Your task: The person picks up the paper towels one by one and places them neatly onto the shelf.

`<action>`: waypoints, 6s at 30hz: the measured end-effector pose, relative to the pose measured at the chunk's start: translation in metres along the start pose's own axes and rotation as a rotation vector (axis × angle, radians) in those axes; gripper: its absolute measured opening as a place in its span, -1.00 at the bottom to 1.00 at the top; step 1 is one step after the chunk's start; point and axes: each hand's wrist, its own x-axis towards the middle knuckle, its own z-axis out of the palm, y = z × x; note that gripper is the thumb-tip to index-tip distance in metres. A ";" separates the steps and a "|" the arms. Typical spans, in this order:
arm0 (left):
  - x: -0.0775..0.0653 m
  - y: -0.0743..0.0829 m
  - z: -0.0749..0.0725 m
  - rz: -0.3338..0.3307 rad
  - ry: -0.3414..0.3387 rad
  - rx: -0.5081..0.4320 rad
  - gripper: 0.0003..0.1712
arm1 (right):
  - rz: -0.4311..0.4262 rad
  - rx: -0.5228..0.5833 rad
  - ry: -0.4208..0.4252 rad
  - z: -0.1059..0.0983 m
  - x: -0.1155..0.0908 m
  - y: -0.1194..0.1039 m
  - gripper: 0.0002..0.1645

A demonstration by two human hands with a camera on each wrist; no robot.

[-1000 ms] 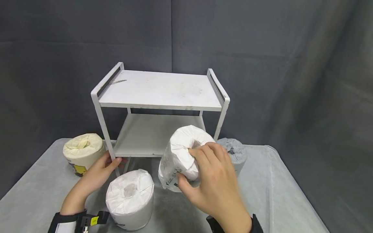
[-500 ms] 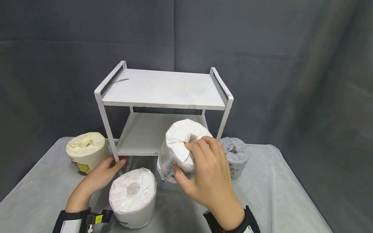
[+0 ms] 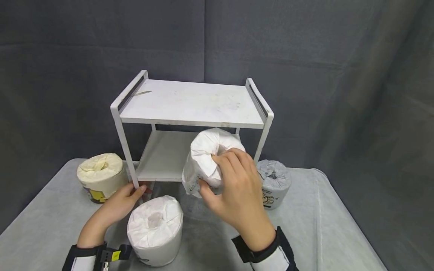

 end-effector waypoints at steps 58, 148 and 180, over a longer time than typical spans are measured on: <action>0.001 -0.004 0.001 0.076 -0.046 -0.124 -0.63 | 0.158 -0.256 -0.093 0.047 0.045 0.039 -0.37; 0.003 -0.006 0.002 0.045 -0.035 -0.057 -0.56 | 0.117 -0.263 -0.301 0.037 0.047 0.052 -0.33; 0.006 -0.008 0.000 0.062 -0.054 -0.099 -0.52 | 0.222 -0.373 -0.087 0.075 0.052 0.034 -0.50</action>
